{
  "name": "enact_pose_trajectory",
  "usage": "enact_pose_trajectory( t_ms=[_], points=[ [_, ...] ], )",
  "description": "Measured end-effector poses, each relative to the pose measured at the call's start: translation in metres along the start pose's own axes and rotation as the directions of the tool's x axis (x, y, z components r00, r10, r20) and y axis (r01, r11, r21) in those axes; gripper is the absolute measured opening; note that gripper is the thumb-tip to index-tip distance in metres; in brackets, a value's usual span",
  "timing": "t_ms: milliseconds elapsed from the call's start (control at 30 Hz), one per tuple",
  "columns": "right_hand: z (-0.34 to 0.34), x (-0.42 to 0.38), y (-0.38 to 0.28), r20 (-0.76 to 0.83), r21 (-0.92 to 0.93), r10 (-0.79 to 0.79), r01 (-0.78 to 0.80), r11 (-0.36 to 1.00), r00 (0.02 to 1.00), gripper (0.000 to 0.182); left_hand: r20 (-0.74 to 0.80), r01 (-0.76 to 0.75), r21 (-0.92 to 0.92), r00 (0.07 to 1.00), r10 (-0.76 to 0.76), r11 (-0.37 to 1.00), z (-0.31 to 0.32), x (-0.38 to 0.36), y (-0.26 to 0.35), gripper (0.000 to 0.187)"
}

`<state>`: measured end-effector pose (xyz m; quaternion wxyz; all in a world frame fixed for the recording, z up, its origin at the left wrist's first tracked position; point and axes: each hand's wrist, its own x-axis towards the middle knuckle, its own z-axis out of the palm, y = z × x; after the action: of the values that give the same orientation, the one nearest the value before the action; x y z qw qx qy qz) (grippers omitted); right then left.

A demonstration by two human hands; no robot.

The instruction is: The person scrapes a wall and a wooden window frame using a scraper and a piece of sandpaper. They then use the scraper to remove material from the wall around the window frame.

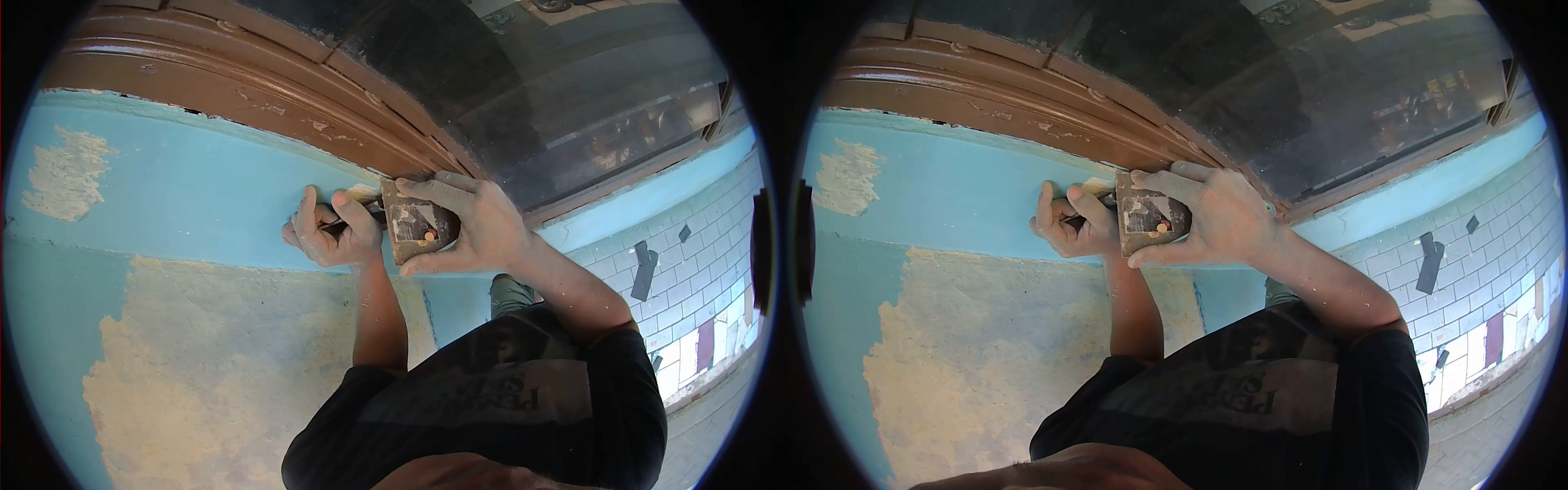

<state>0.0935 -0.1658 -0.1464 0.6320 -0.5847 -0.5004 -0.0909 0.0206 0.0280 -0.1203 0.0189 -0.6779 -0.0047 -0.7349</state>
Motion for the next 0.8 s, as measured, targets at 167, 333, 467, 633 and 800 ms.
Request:
enact_pose_trajectory(
  t_ms=[167, 333, 467, 633, 800],
  points=[
    [-0.001, 0.012, -0.010, -0.001, -0.026, 0.009, -0.009, 1.000, 1.000, 0.098, 0.004, 0.062, 0.019, 0.998, -0.062, 0.998, -0.002, -0.001, 0.004, 0.037],
    [0.009, -0.027, 0.011, 0.003, -0.010, 0.047, -0.047, 0.999, 0.999, 0.098, 0.021, -0.052, 0.050, 0.999, 0.051, 0.997, -0.003, 0.005, 0.000, 0.034],
    [0.012, -0.036, 0.004, -0.026, -0.057, 0.077, -0.078, 0.995, 0.997, 0.098, 0.023, -0.052, 0.037, 0.998, 0.051, 0.998, 0.001, 0.005, 0.003, 0.035],
    [0.009, -0.029, 0.001, -0.007, -0.132, 0.079, -0.080, 0.988, 0.997, 0.097, -0.006, -0.007, 0.009, 1.000, 0.007, 1.000, 0.001, 0.004, 0.001, 0.035],
    [0.010, -0.030, -0.005, 0.005, -0.174, 0.113, -0.111, 0.979, 0.994, 0.098, -0.016, -0.018, 0.037, 1.000, 0.018, 0.999, 0.002, 0.003, 0.006, 0.035]
  ],
)
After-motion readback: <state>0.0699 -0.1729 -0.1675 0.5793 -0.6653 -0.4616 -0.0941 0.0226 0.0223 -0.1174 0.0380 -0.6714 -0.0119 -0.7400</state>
